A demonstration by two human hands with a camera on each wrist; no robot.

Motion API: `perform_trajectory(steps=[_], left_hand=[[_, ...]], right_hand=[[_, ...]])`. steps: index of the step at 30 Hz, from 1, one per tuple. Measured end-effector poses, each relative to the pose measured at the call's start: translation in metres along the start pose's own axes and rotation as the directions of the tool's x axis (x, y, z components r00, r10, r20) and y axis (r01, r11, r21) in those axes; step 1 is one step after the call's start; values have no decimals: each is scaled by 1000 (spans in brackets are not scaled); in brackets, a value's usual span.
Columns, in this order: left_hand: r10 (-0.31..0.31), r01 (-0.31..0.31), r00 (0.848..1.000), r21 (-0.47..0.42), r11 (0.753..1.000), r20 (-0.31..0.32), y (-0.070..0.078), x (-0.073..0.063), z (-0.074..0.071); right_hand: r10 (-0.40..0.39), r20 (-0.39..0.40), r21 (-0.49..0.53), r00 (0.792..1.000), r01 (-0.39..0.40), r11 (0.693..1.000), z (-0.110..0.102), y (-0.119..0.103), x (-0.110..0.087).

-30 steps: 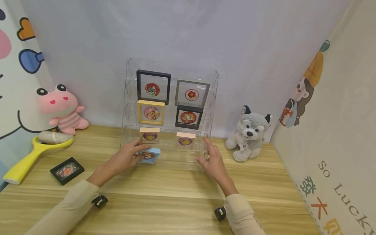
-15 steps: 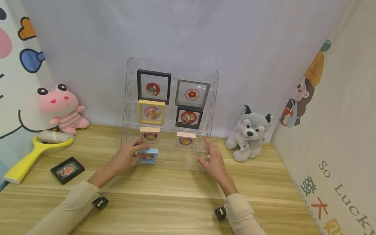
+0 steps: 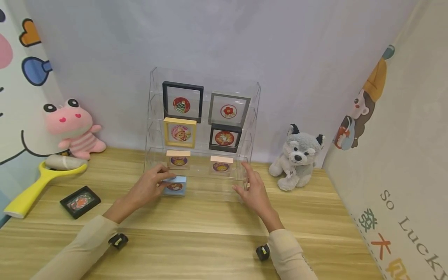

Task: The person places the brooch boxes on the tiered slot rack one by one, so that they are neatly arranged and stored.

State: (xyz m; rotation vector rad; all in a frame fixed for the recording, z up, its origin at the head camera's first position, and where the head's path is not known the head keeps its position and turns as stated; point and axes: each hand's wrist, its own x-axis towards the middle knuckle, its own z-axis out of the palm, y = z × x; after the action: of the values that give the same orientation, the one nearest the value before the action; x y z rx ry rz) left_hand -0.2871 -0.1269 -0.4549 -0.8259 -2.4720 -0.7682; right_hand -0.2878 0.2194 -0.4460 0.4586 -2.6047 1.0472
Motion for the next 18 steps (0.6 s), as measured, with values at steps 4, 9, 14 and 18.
perform_trajectory(steps=[4, 9, 14, 18], left_hand=[[4, -4, 1000, 4, 1000, 1, 1, 1, -1], [-9, 8, 1000, 25, 1000, 24, 2, -1, -5], [-12, 11, 999, 23, 1000, 30, 4, -3, -11], [30, -30, 1000, -9, 1000, 4, 5, -5, -18]], right_hand=[[2, 1, -6, 1000, -2, 1000, -1, 0, 0], [-2, 2, -11, 1000, 3, 1000, 0, 1, 0], [-5, 0, 1, 1000, 5, 1000, 0, 0, 0], [-4, -5, 5, 1000, 4, 1000, 0, 0, 0]])
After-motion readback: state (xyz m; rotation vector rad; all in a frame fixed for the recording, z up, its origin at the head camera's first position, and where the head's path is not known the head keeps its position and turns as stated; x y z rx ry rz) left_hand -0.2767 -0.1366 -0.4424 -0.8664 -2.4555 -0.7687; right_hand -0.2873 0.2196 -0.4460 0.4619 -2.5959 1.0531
